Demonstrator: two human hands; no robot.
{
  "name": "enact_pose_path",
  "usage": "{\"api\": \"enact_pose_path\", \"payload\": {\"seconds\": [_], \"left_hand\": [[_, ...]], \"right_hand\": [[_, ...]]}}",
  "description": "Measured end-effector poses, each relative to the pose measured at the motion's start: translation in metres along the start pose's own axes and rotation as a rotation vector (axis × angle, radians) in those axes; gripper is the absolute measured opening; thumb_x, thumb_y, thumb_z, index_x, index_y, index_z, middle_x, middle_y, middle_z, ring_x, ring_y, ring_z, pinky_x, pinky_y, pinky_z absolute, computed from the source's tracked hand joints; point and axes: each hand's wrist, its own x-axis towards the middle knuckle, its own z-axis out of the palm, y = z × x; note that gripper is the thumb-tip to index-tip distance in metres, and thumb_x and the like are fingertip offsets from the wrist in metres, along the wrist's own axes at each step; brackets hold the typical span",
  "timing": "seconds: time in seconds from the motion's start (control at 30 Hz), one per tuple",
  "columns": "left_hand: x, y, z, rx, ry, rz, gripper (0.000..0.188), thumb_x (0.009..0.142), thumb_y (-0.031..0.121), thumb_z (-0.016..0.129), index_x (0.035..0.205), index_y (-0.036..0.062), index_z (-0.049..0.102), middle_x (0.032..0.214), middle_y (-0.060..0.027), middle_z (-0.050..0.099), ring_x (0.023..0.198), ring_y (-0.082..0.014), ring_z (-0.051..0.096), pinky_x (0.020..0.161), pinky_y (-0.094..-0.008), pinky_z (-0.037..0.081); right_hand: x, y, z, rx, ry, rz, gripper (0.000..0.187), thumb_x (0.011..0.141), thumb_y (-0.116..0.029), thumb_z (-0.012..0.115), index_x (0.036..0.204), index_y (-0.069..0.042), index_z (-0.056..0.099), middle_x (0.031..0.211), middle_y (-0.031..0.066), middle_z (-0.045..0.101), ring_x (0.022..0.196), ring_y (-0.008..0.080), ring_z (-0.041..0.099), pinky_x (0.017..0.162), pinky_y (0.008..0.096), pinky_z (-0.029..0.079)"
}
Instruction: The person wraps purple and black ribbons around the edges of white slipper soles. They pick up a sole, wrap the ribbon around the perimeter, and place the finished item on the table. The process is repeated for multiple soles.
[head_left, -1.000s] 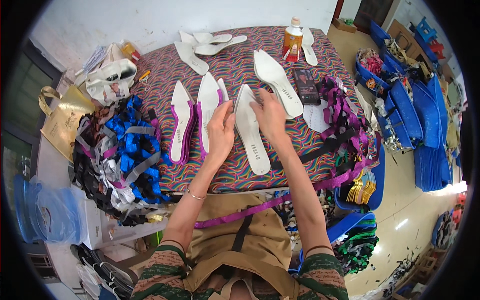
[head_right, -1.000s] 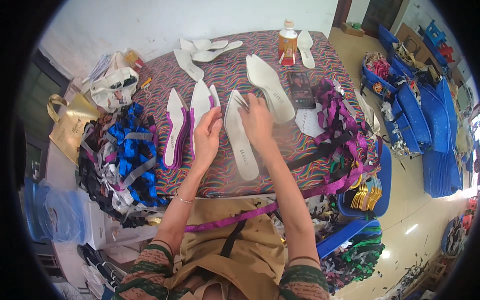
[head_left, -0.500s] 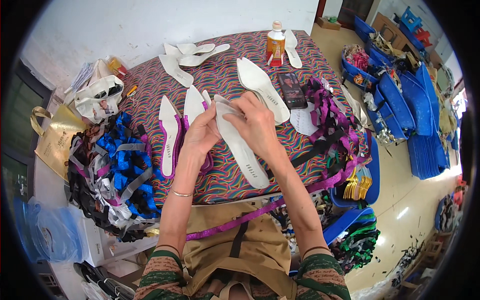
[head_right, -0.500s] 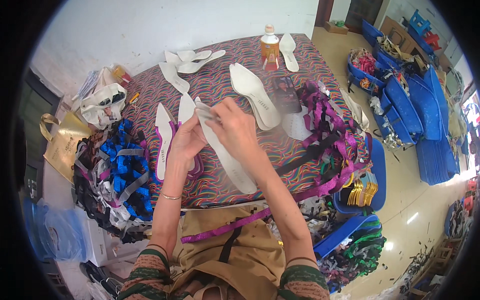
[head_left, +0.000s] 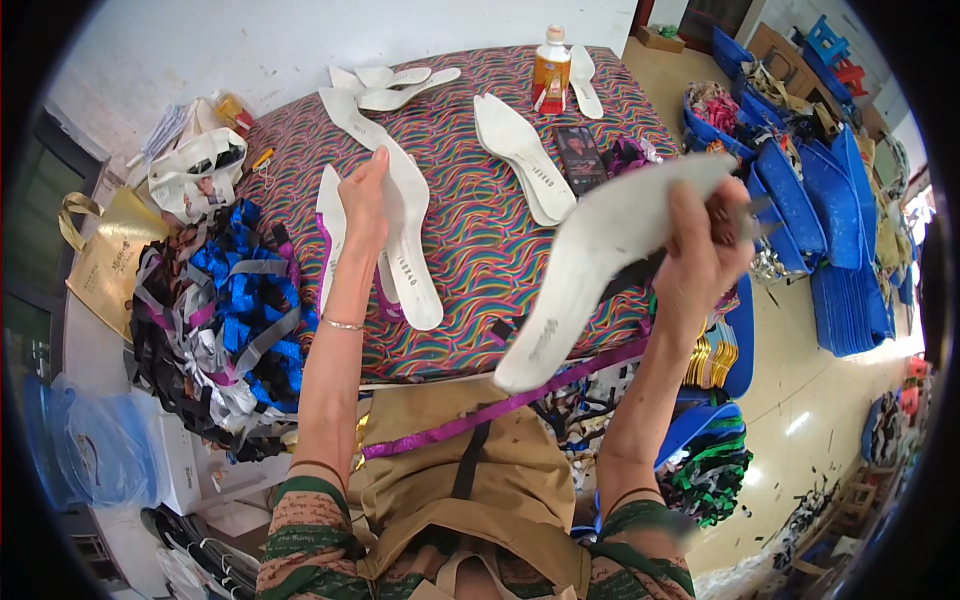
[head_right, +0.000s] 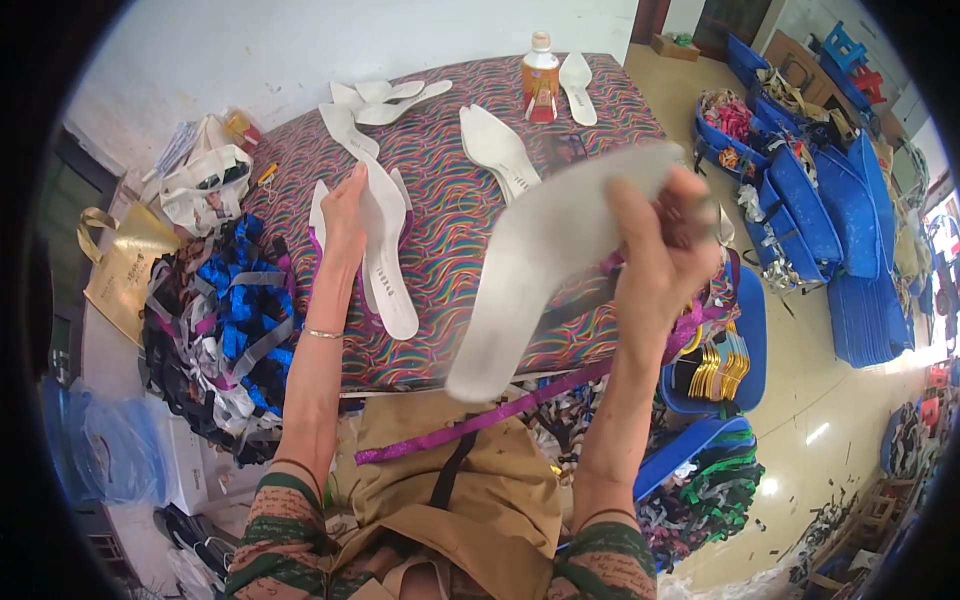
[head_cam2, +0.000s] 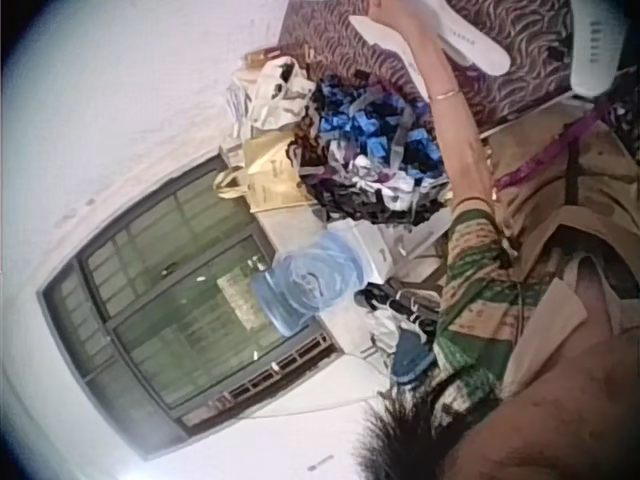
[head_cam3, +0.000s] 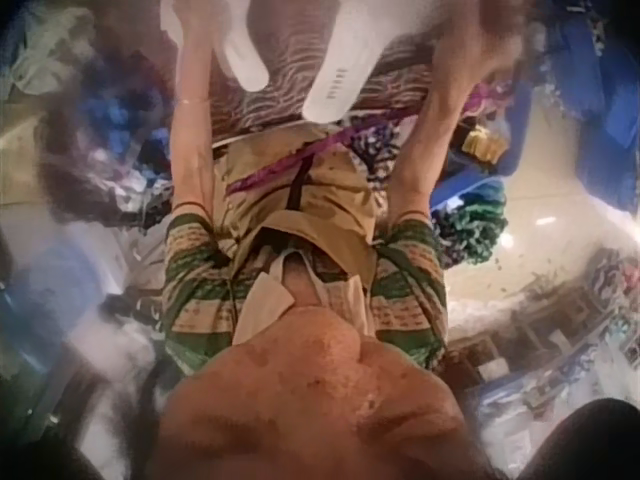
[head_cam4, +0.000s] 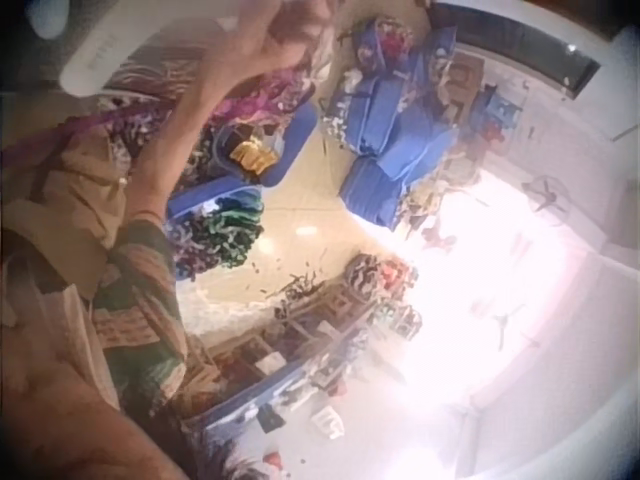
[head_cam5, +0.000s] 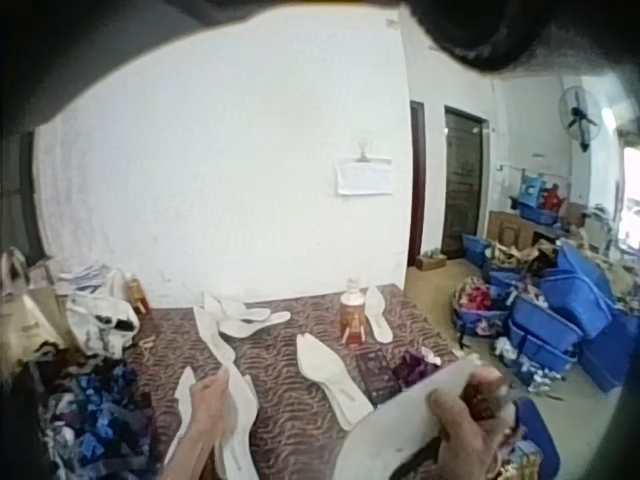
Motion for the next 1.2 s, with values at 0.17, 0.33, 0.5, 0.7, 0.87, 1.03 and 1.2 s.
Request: {"api": "enact_pose_path", "payload": {"seconds": [0.17, 0.33, 0.5, 0.7, 0.87, 1.03, 1.2], "left_hand": [[-0.021, 0.023, -0.001, 0.033, -0.100, 0.036, 0.031, 0.088, 0.031, 0.071, 0.076, 0.0033, 0.070, 0.071, 0.0023, 0.060, 0.060, -0.0056, 0.048, 0.056, -0.0248, 0.038], [-0.047, 0.037, 0.010, 0.031, -0.119, -0.005, 0.032, 0.088, 0.033, 0.071, 0.077, 0.0028, 0.070, 0.070, 0.0017, 0.061, 0.058, -0.0053, 0.050, 0.054, -0.0229, 0.039], [-0.050, 0.022, 0.011, -0.020, -0.171, -0.072, 0.029, 0.089, 0.030, 0.069, 0.077, 0.0035, 0.070, 0.069, 0.0029, 0.059, 0.056, -0.0038, 0.049, 0.052, -0.0230, 0.037], [-0.051, -0.015, 0.028, 0.146, -0.384, 0.008, 0.018, 0.081, 0.014, 0.071, 0.093, 0.0004, 0.066, 0.077, 0.0004, 0.062, 0.068, -0.0086, 0.056, 0.063, -0.0255, 0.044], [-0.058, -0.028, 0.018, 0.490, -0.557, 0.189, 0.051, 0.069, 0.002, 0.073, 0.118, 0.0007, 0.057, 0.097, -0.0118, 0.066, 0.091, -0.0204, 0.064, 0.082, -0.0308, 0.049], [-0.104, 0.040, 0.016, 0.126, -0.522, -0.051, 0.040, 0.078, 0.006, 0.071, 0.116, -0.0019, 0.059, 0.099, -0.0078, 0.065, 0.087, -0.0141, 0.064, 0.078, -0.0272, 0.051], [-0.162, 0.066, -0.006, -0.288, -0.384, -0.577, 0.034, 0.081, 0.011, 0.073, 0.111, -0.0039, 0.063, 0.091, -0.0097, 0.069, 0.072, -0.0138, 0.067, 0.063, -0.0265, 0.054]], "right_hand": [[0.013, 0.089, 0.039, -0.184, -0.327, 0.086, 0.020, 0.085, -0.009, 0.069, 0.101, 0.002, 0.064, 0.082, 0.0070, 0.067, 0.070, 0.0105, 0.061, 0.062, 0.0262, 0.047], [-0.006, 0.137, 0.047, -0.880, -0.447, -0.144, 0.022, 0.085, -0.013, 0.066, 0.103, 0.000, 0.064, 0.098, 0.0203, 0.067, 0.081, 0.0353, 0.064, 0.072, 0.0383, 0.050], [-0.061, 0.125, -0.018, -0.772, -1.007, -0.097, 0.018, 0.079, -0.012, 0.068, 0.096, -0.005, 0.065, 0.086, 0.0152, 0.064, 0.081, 0.0345, 0.064, 0.066, 0.0416, 0.050], [-0.098, 0.102, -0.051, -0.823, -1.113, -0.002, 0.028, 0.072, -0.002, 0.073, 0.098, -0.004, 0.061, 0.084, 0.0112, 0.062, 0.076, 0.0306, 0.063, 0.065, 0.0361, 0.051], [-0.068, 0.075, -0.050, -0.580, -0.756, 0.256, 0.030, 0.076, 0.003, 0.071, 0.103, -0.004, 0.060, 0.087, 0.0107, 0.069, 0.078, 0.0208, 0.069, 0.069, 0.0303, 0.052], [-0.042, -0.017, -0.043, -0.298, -0.492, 0.434, 0.015, 0.077, 0.007, 0.068, 0.091, 0.002, 0.069, 0.086, 0.0042, 0.070, 0.071, 0.0109, 0.064, 0.066, 0.0231, 0.048], [-0.079, -0.035, -0.003, -0.130, -0.486, 0.215, 0.013, 0.078, 0.009, 0.064, 0.088, 0.003, 0.069, 0.081, 0.0061, 0.065, 0.072, 0.0131, 0.059, 0.064, 0.0233, 0.045]]}}
